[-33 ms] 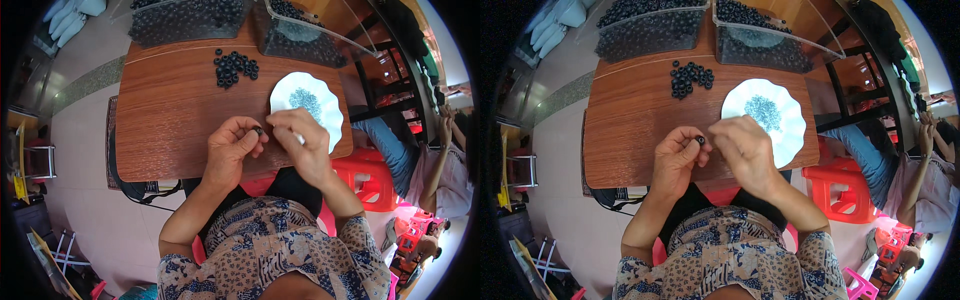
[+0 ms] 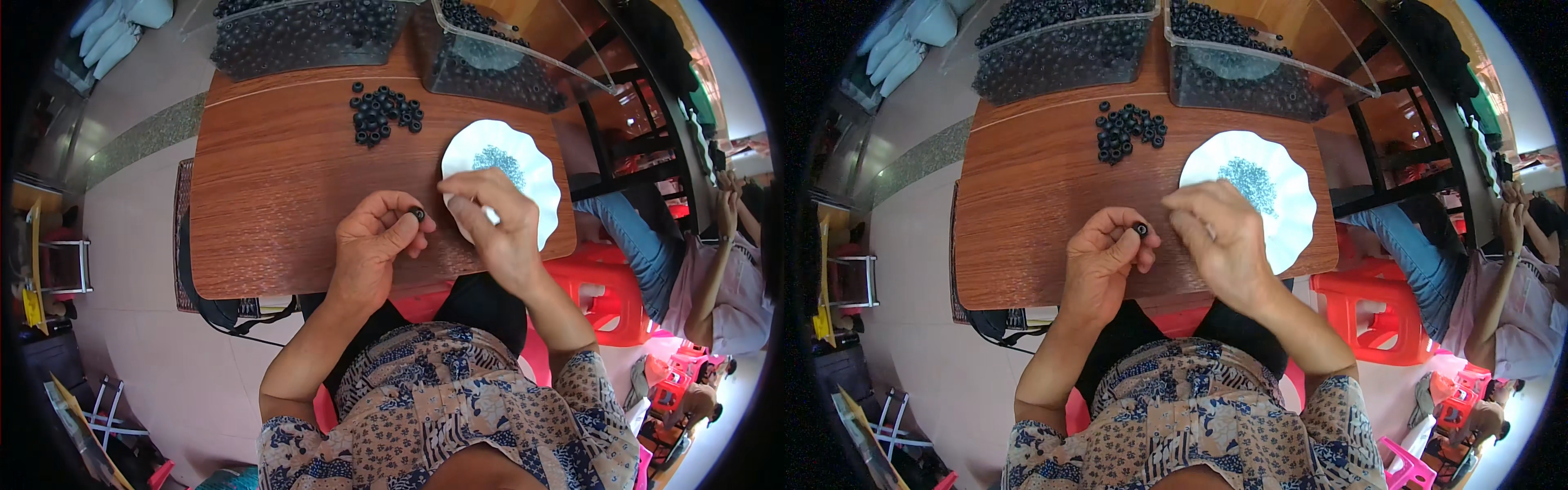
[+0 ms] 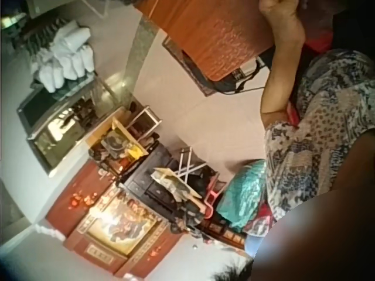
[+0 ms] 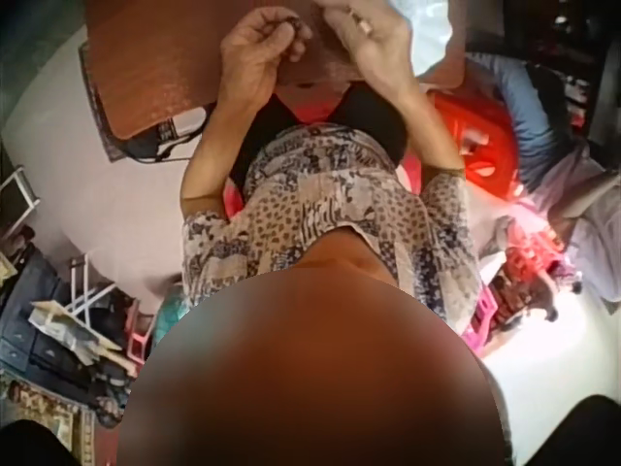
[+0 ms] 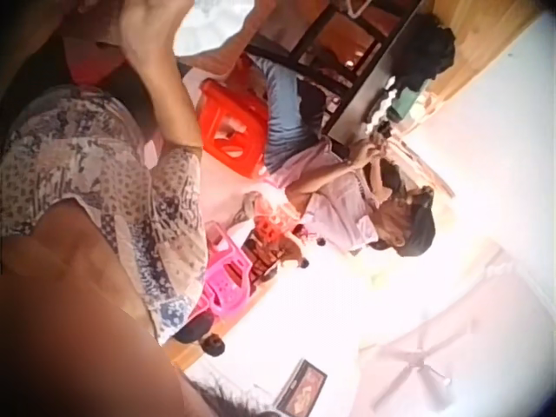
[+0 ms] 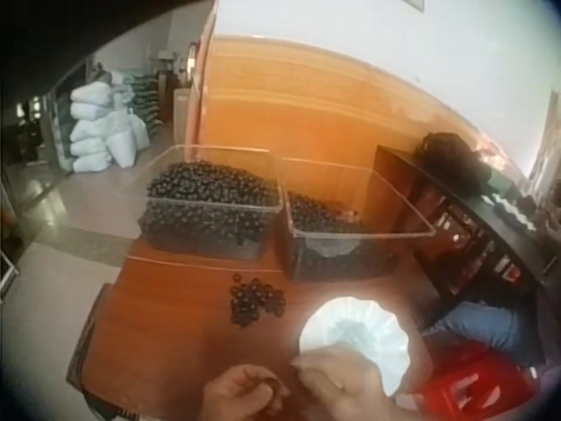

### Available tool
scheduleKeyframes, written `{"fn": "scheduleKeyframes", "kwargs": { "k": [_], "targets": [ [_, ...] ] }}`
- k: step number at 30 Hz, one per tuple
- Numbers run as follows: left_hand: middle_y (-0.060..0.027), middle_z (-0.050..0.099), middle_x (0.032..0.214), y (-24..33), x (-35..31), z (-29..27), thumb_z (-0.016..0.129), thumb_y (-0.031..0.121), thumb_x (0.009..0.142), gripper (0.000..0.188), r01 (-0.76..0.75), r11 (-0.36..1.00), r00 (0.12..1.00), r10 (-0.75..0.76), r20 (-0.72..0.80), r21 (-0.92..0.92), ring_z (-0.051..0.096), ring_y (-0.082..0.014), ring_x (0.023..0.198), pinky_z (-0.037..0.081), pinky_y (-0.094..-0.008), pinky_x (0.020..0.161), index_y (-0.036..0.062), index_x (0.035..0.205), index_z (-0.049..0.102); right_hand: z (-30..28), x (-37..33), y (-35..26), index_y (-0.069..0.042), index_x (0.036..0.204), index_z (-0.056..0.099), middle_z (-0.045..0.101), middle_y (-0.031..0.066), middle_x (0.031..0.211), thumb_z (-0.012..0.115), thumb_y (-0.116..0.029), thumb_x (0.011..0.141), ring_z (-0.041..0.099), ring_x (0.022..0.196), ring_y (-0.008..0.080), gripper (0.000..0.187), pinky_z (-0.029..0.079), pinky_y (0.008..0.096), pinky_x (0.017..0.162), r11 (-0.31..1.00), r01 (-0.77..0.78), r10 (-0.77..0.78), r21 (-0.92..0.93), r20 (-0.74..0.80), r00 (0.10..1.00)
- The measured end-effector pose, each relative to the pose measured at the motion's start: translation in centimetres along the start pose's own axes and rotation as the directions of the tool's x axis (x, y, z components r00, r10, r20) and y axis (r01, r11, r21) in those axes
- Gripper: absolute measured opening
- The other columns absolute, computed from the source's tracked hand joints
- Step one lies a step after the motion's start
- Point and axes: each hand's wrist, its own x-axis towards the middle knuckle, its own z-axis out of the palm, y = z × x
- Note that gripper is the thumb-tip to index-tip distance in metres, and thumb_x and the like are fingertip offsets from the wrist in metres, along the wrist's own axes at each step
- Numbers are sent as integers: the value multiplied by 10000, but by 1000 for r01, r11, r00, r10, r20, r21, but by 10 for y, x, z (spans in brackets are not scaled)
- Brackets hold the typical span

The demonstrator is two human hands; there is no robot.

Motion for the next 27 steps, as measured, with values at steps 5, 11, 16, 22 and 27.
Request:
{"fn": "scheduleKeyframes", "kwargs": {
  "k": [5, 11, 16, 22, 27],
  "targets": [
    [-106, 621, 860, 9, 11, -13, 592, 64, 882, 116, 26, 999, 999, -25, -21, 38, 562, -132, 682, 453, -257, 640, -7, 971, 567, 2, 44, 23, 14, 908, 675, 636, 103, 828, 621, 21, 778, 596, 758, 200, 141, 464, 290, 672, 992, -41, 34, -117, -65, 997],
    [-131, 616, 852, 8, 16, -25, 597, 51, 873, 102, 8, 1000, 1000, -8, -2, -20, 554, -159, 677, 451, -290, 648, -18, 944, 570, 19, 89, 51, -18, 864, 677, 628, 125, 787, 634, 25, 721, 592, 792, 270, 155, 469, 349, 701, 935, 138, -138, -327, 22, 990],
    [-137, 613, 849, 8, 16, -24, 613, 65, 864, 137, 0, 997, 1000, 0, 9, -77, 550, -170, 673, 454, -311, 655, -30, 951, 567, 28, 104, 62, -29, 845, 672, 605, 118, 746, 614, 35, 712, 564, 780, 285, 159, 458, 380, 693, 866, 208, -203, -454, 61, 977],
    [-139, 613, 851, 6, 16, -26, 616, 72, 864, 147, 8, 997, 1000, -8, 8, -83, 552, -173, 672, 455, -318, 657, -35, 952, 566, 37, 122, 67, -51, 833, 685, 559, 95, 678, 610, 43, 693, 530, 711, 262, 184, 447, 373, 647, 827, 339, -327, -448, 106, 939],
    [-141, 616, 851, 7, 16, -26, 620, 75, 862, 157, 10, 996, 1000, -9, 11, -88, 560, -177, 677, 459, -319, 665, -39, 956, 566, 46, 129, 64, -61, 827, 690, 544, 83, 693, 628, 28, 681, 521, 729, 256, 182, 440, 375, 635, 797, 373, -333, -475, 170, 927]
  ]
}}
